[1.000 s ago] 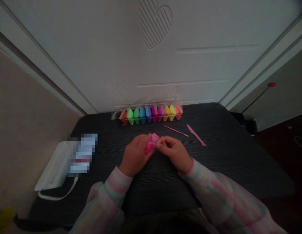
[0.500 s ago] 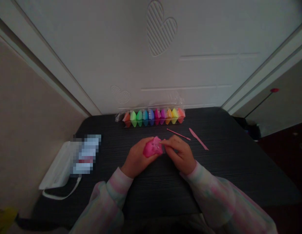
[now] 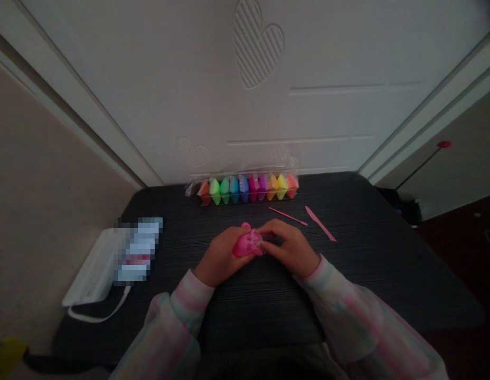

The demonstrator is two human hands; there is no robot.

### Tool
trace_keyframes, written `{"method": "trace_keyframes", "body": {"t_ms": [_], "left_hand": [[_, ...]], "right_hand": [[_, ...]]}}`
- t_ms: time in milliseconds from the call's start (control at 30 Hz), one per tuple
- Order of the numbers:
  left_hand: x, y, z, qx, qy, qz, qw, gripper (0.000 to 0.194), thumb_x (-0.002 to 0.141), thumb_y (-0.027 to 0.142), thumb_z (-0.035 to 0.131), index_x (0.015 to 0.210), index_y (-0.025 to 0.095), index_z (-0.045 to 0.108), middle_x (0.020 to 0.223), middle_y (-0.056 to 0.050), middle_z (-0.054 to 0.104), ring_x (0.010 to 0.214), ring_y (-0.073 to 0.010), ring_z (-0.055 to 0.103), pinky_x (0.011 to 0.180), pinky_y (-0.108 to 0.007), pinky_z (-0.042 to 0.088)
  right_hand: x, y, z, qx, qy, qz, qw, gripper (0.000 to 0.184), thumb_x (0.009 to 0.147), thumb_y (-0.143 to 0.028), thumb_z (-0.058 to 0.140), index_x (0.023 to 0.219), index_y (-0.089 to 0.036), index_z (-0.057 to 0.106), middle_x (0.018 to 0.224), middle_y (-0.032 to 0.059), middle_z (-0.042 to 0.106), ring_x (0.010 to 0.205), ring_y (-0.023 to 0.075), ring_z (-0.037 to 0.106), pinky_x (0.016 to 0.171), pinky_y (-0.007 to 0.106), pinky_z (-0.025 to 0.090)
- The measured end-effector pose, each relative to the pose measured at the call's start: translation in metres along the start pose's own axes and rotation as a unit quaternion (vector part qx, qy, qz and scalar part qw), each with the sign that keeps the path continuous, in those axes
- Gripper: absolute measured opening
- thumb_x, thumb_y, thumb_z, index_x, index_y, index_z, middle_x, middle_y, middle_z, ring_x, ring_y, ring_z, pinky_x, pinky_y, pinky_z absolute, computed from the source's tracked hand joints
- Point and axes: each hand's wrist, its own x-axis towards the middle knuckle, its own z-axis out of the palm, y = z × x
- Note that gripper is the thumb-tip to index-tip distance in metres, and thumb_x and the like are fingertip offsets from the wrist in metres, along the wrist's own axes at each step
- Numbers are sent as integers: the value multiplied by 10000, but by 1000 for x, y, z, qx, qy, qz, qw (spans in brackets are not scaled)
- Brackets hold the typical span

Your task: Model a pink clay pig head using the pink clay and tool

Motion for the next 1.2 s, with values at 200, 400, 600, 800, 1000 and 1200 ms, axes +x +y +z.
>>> {"method": "trace_keyframes", "body": {"t_ms": [200, 400, 600, 800, 1000, 1200], "left_hand": [[1, -3, 0, -10, 10, -8, 1000, 390, 667, 312, 635, 997, 168, 486, 934, -53, 626, 844, -167, 593, 732, -281, 482], [1, 1, 1, -66, 35, -77, 994, 406, 640, 291, 650, 993, 160, 501, 940, -53, 615, 834, -168, 586, 744, -289, 466], [5, 6, -6, -232, -13, -176, 957, 450, 566, 297, 690, 962, 167, 521, 950, -53, 589, 837, -186, 557, 742, -305, 433], [8, -1, -10, -439, -136, -209, 863, 339, 616, 303, 644, 910, 148, 577, 865, -38, 581, 747, -144, 516, 653, -255, 394], [6, -4, -7, -616, -227, -263, 707, 353, 613, 390, 634, 813, 105, 572, 690, -29, 559, 458, -45, 378, 406, -191, 245], [7, -1, -10, -652, -290, -280, 642, 376, 627, 413, 615, 771, 67, 584, 604, -52, 571, 414, -54, 397, 350, -189, 215]], "right_hand": [[0, 0, 2, 20, 4, -9, 1000, 128, 712, -162, 600, 839, -156, 615, 738, 23, 603, 673, 119, 537, 627, 247, 445], [-2, -2, 8, 56, 45, 51, 996, 266, 723, -186, 592, 989, -169, 600, 793, 26, 651, 713, 124, 579, 705, 267, 463], [0, -4, 3, 205, 19, 133, 970, 234, 706, -253, 615, 930, -187, 622, 818, 24, 666, 720, 134, 602, 690, 277, 478], [-1, -5, -4, 133, 7, 26, 991, 128, 731, -256, 598, 813, -183, 666, 755, 28, 629, 742, 134, 557, 696, 272, 448], [0, -2, -8, 113, -96, 6, 989, 183, 771, -244, 558, 901, -174, 667, 694, 22, 579, 695, 115, 536, 710, 269, 434], [1, -5, -14, 117, -165, -19, 979, 189, 777, -204, 545, 927, -172, 657, 768, 32, 573, 743, 112, 539, 764, 281, 419]]}}
